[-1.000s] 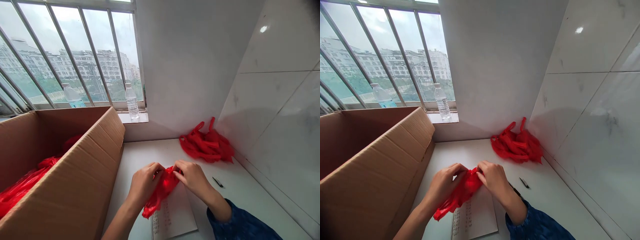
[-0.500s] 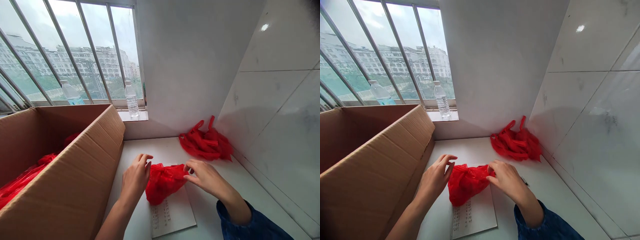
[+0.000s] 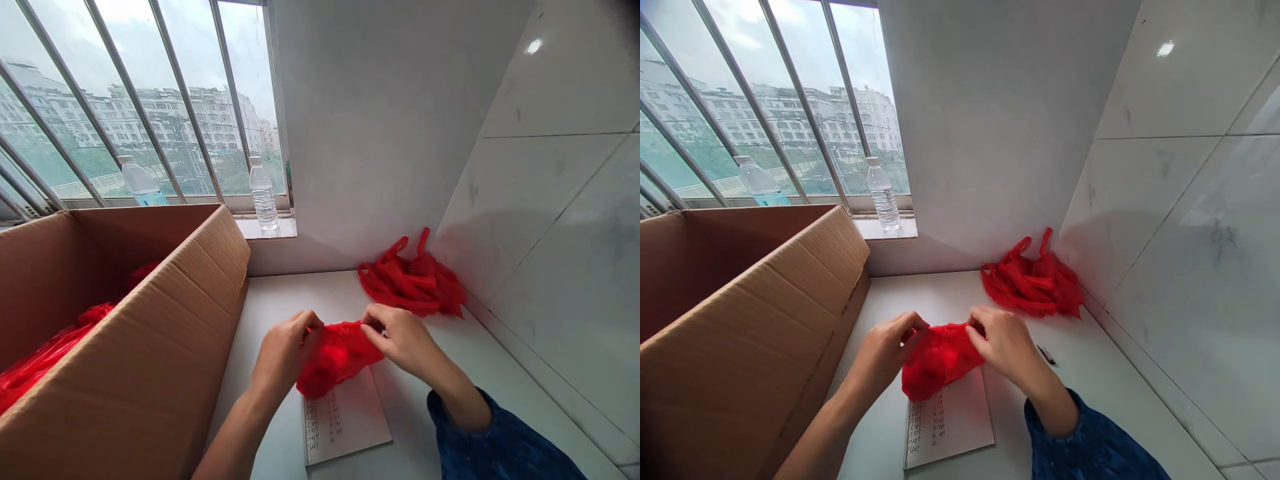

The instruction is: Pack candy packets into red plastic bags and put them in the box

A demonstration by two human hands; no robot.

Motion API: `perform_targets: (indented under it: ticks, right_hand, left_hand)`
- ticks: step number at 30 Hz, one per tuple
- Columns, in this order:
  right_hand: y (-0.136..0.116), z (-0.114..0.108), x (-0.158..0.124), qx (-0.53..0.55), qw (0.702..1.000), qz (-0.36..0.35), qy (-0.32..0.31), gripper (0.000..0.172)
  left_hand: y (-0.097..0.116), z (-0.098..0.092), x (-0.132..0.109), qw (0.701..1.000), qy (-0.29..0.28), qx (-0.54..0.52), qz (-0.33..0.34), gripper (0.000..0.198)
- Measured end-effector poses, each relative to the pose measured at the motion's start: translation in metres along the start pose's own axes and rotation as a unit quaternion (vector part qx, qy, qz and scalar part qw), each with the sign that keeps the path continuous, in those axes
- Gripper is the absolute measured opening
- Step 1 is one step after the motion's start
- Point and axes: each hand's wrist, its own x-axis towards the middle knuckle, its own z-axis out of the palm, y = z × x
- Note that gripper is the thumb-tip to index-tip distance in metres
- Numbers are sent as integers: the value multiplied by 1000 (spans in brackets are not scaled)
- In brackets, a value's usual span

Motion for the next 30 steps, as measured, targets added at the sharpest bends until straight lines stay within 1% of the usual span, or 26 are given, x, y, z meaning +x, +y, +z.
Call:
perform_targets:
  ticks: [3, 5, 6, 7, 8, 9, 10, 11, 12, 13, 14, 15, 16, 17, 19, 20, 22, 23, 24, 25, 26, 28, 29, 30]
  right_hand:
    - [12, -21, -4, -22, 997, 68, 13, 15]
    - [16, -28, -7, -37, 994, 101, 8, 15]
    - [16, -28, -9, -35, 994, 104, 6, 11]
    - [14, -26, -9, -24, 995, 95, 6, 6]
    - [10, -22, -10, -6, 997, 78, 4, 9]
    - [5, -17, -9, 16, 998, 58, 1, 19]
    - [-1, -11, -9, 35, 999, 40, -4, 30]
    - [-7, -5, -8, 47, 998, 26, -13, 38]
    - [-12, 0, -7, 52, 998, 14, -23, 39]
    - [-17, 3, -6, 52, 998, 4, -31, 33]
    - [-20, 5, -5, 53, 998, -6, -37, 24]
    - [-20, 5, -4, 59, 997, -18, -39, 15]
    - [-18, 3, -3, 71, 996, -30, -35, 11]
    - [-14, -1, -3, 87, 995, -38, -26, 11]
    - [-1, -12, -3, 110, 993, -37, 12, 10]
    - [6, -18, -4, 111, 993, -24, 39, 9]
    - [19, -30, -6, 99, 991, 23, 83, 7]
    - [22, -35, -8, 98, 990, 45, 90, 5]
    - [24, -39, -10, 105, 989, 61, 86, 5]
    - [23, -42, -12, 120, 988, 69, 72, 10]
    - [20, -43, -14, 139, 986, 70, 54, 17]
    - [12, -45, -16, 173, 983, 62, 30, 32]
    - [7, -45, -17, 180, 981, 60, 32, 37]
    - [3, -46, -18, 178, 981, 62, 45, 39]
  left_hand:
    - [-1, -13, -1, 995, 74, 4, -64, 13]
    - [0, -18, -1, 990, 98, 31, -100, 15]
    - [1, -19, -1, 989, 103, 41, -98, 15]
    - [2, -18, -1, 991, 105, 45, -75, 16]
    - [3, -16, -1, 993, 101, 43, -34, 19]
    - [5, -14, -2, 995, 88, 38, 15, 27]
    - [6, -11, -2, 995, 66, 34, 63, 37]
    - [8, -9, -2, 994, 37, 34, 101, 43]
    - [10, -8, -3, 992, 7, 37, 124, 43]
    - [12, -7, -3, 990, -16, 43, 130, 37]
    - [13, -7, -4, 990, -27, 50, 126, 26]
    - [14, -8, -4, 992, -22, 55, 114, 16]
    - [14, -9, -4, 994, -5, 54, 98, 12]
    - [13, -11, -4, 996, 21, 47, 77, 14]
    - [9, -15, -4, 996, 85, 8, 32, 16]
    - [6, -17, -4, 993, 120, -20, 10, 17]
    - [2, -22, -3, 978, 193, -75, -29, 18]
    - [1, -24, -3, 969, 220, -102, -39, 16]
    - [2, -26, -4, 963, 233, -130, -37, 14]
    - [4, -28, -5, 961, 229, -155, -24, 18]
    - [7, -30, -6, 962, 208, -175, -4, 26]
    - [17, -32, -11, 970, 143, -191, 48, 40]
    - [22, -34, -13, 973, 118, -187, 72, 40]
    - [27, -35, -16, 974, 108, -178, 92, 36]
